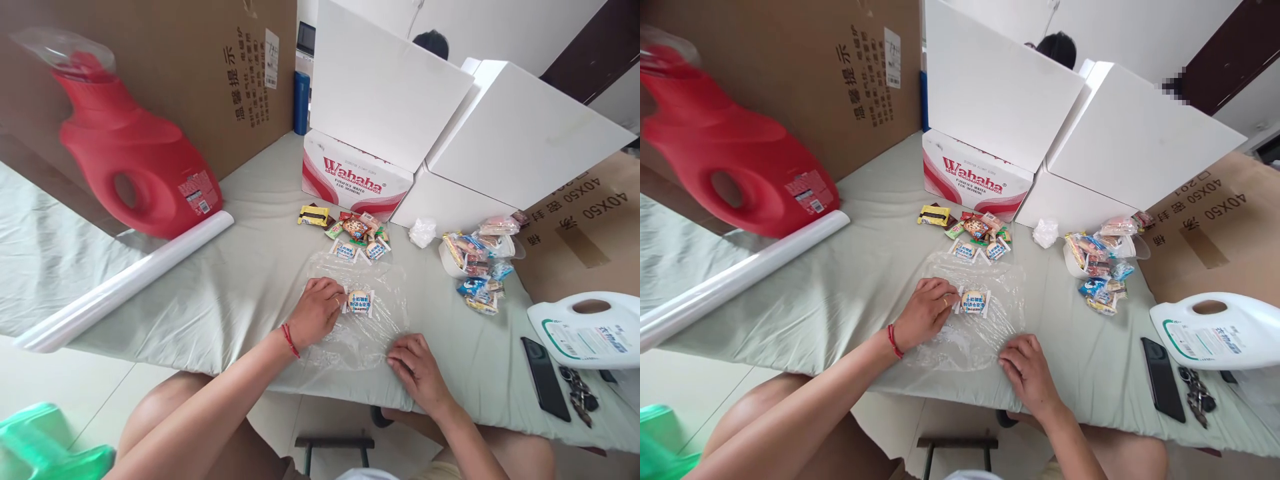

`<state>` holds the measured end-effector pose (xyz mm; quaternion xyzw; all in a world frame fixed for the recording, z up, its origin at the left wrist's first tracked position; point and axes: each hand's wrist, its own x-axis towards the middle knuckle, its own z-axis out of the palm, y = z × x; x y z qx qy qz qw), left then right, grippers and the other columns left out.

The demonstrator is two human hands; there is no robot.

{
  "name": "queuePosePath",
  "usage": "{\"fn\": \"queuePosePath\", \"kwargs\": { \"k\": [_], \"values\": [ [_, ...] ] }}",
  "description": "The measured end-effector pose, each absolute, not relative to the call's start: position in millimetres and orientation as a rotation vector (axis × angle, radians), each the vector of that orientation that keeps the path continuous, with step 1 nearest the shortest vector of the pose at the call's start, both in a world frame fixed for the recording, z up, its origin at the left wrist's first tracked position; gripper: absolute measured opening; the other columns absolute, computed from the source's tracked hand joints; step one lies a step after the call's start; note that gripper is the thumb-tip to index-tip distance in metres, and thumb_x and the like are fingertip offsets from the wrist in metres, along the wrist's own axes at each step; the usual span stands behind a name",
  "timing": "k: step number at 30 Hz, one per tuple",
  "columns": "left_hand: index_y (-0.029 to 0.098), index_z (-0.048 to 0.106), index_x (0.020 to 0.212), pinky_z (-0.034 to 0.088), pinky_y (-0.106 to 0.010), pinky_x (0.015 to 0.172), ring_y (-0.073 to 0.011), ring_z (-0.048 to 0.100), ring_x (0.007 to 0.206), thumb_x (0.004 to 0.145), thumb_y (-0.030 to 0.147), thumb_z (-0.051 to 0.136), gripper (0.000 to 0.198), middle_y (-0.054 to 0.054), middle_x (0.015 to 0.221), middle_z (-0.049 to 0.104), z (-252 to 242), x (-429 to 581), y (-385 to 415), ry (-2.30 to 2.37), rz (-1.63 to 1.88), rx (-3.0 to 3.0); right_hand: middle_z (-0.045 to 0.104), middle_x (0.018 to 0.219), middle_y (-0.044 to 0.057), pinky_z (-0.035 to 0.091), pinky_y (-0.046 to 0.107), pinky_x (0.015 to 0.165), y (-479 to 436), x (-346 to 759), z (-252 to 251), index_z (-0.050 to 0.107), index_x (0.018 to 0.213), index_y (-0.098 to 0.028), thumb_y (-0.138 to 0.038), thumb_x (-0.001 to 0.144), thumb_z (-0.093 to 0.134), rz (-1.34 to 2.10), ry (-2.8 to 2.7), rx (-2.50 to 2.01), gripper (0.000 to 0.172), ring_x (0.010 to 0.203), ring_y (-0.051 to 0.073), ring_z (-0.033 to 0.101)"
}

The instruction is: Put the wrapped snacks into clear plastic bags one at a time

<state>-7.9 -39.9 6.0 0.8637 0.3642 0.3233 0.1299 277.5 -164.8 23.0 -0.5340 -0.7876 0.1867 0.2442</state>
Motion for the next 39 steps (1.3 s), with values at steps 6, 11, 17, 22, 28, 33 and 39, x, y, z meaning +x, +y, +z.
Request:
{"fn": "queuePosePath", "kwargs": {
  "k": [6, 11, 17, 22, 28, 33, 39],
  "values": [
    [0.024, 0.070, 0.115, 0.047, -0.043, 0.101, -0.0241, 0.061, 0.111, 0.093, 0.028, 0.052, 0.029, -0.010, 0.118, 0.071, 33, -29, -37, 0.809, 0.874, 2.312, 0.070, 0.096, 0.008, 0.053, 0.041, 0.088, -118, 272, 52, 0.072, 0.093, -0.026, -0.042, 0.100, 0.056, 0.670, -1.909, -1.506, 0.023, 0.096, 0.025, 0.063],
    [0.028, 0.057, 0.140, 0.039, -0.050, 0.116, -0.0309, 0.050, 0.134, 0.084, 0.042, 0.070, 0.060, -0.012, 0.143, 0.058, 41, -52, -37, 0.649, 0.687, 2.350, 0.067, 0.083, 0.003, 0.049, 0.031, 0.074, -57, 265, 62, 0.069, 0.083, -0.021, -0.055, 0.090, 0.064, 0.880, -1.671, -1.548, 0.034, 0.077, 0.019, 0.060],
    [0.027, 0.048, 0.148, 0.035, -0.052, 0.119, -0.0364, 0.042, 0.141, 0.065, 0.068, 0.084, 0.099, -0.016, 0.152, 0.048, 28, -58, -50, 0.678, 0.674, 2.358, 0.060, 0.069, -0.001, 0.040, 0.026, 0.061, -25, 260, 43, 0.069, 0.080, -0.018, -0.057, 0.079, 0.072, 1.054, -1.490, -1.608, 0.039, 0.064, 0.014, 0.050],
    [0.021, 0.065, 0.111, 0.047, -0.043, 0.103, -0.0258, 0.060, 0.115, 0.095, 0.045, 0.061, 0.028, -0.013, 0.121, 0.067, 28, -47, -49, 0.931, 0.830, 2.181, 0.057, 0.063, -0.002, 0.034, 0.024, 0.050, -23, 258, 28, 0.068, 0.080, -0.018, -0.063, 0.072, 0.075, 1.119, -1.338, -1.676, 0.046, 0.054, 0.011, 0.043],
    [0.022, 0.056, 0.080, 0.041, -0.029, 0.063, -0.0181, 0.061, 0.066, 0.099, 0.032, 0.046, 0.024, -0.001, 0.071, 0.065, 26, -35, -32, 1.602, 0.642, 1.825, 0.063, 0.075, 0.001, 0.033, 0.023, 0.044, -23, 268, 28, 0.068, 0.097, -0.018, -0.075, 0.071, 0.072, 1.165, -1.143, -1.726, 0.063, 0.053, 0.011, 0.045],
    [0.021, 0.065, 0.100, 0.040, -0.030, 0.063, -0.0222, 0.067, 0.077, 0.095, 0.027, 0.051, 0.015, -0.007, 0.089, 0.073, 22, -31, -28, 1.840, 0.421, 1.879, 0.068, 0.087, 0.001, 0.049, 0.027, 0.058, -32, 281, 37, 0.066, 0.118, -0.020, -0.054, 0.060, 0.090, 1.349, -1.189, -1.614, 0.072, 0.068, 0.014, 0.058],
    [0.015, 0.064, 0.127, 0.049, -0.044, 0.088, -0.0332, 0.060, 0.113, 0.089, 0.022, 0.057, 0.038, -0.017, 0.120, 0.069, 23, -25, -29, 1.994, 0.745, 2.102, 0.060, 0.069, -0.002, 0.037, 0.025, 0.048, -33, 284, 23, 0.069, 0.089, -0.016, -0.056, 0.063, 0.083, 1.198, -1.088, -1.736, 0.049, 0.056, 0.012, 0.047]
  ]
}}
